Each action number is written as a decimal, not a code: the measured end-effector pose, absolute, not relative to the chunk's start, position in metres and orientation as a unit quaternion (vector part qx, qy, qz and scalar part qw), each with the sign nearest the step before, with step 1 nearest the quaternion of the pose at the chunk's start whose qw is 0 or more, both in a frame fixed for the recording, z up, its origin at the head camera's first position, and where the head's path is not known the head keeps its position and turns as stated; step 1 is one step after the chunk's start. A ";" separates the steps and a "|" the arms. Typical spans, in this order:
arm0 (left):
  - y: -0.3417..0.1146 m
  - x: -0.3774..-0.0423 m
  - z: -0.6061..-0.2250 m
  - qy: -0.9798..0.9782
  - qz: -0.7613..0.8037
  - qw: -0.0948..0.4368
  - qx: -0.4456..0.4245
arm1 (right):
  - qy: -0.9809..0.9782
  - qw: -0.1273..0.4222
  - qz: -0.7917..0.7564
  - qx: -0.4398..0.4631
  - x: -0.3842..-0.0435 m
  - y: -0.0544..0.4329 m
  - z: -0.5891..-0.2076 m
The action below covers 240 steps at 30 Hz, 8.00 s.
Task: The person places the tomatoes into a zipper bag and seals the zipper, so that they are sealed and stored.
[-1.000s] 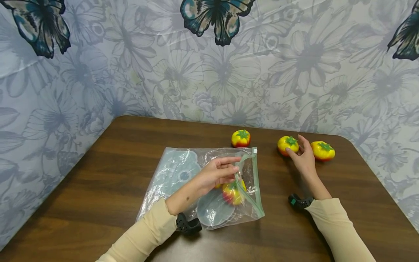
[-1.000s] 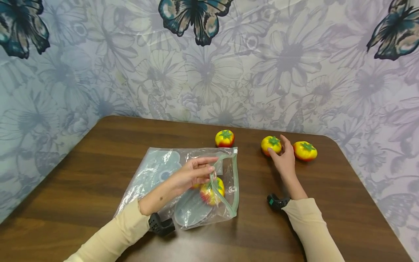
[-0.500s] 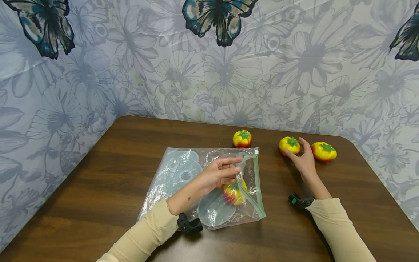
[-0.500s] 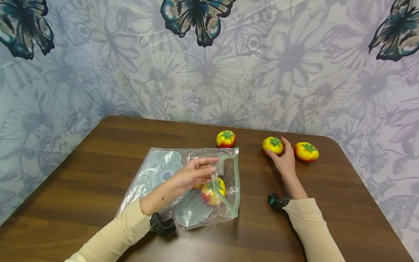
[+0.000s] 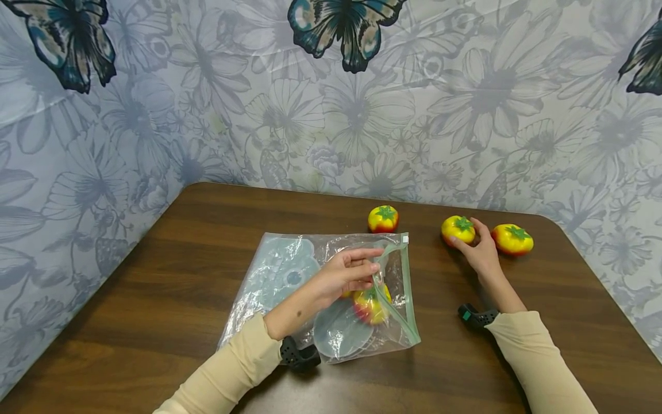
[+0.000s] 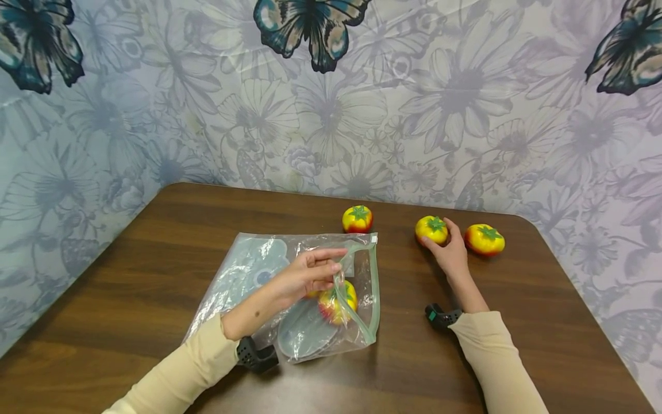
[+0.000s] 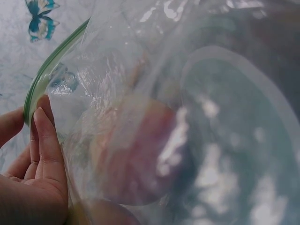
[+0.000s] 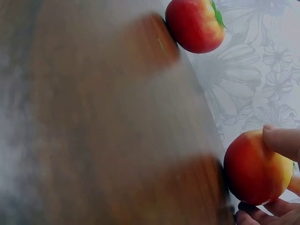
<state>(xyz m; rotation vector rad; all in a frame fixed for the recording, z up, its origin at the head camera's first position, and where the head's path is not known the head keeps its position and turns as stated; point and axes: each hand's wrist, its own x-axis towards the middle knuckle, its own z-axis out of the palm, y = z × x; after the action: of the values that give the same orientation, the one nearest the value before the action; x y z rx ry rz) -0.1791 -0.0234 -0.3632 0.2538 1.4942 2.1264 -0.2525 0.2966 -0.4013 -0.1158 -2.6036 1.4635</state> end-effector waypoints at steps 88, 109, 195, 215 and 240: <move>-0.028 -0.173 -0.359 0.555 0.782 0.267 0.098 | -0.843 -0.008 0.519 0.140 -0.135 0.219 -0.375; -0.028 -0.174 -0.361 0.553 0.781 0.274 0.100 | -0.858 -0.024 0.482 0.175 -0.135 0.212 -0.393; -0.031 -0.171 -0.359 0.566 0.773 0.266 0.109 | -0.865 -0.056 0.436 0.243 -0.138 0.224 -0.385; -0.027 -0.167 -0.359 0.586 0.757 0.269 0.109 | -0.855 -0.016 0.455 0.247 -0.136 0.222 -0.394; -0.026 -0.167 -0.356 0.574 0.762 0.280 0.107 | -0.830 -0.028 0.513 0.219 -0.132 0.209 -0.399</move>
<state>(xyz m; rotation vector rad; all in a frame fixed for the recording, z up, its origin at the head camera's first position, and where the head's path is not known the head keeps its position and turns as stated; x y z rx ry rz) -0.1671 -0.0260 -0.3560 0.2875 1.5391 2.0434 -0.1316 0.2095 -0.3989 0.6995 -2.6544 1.6409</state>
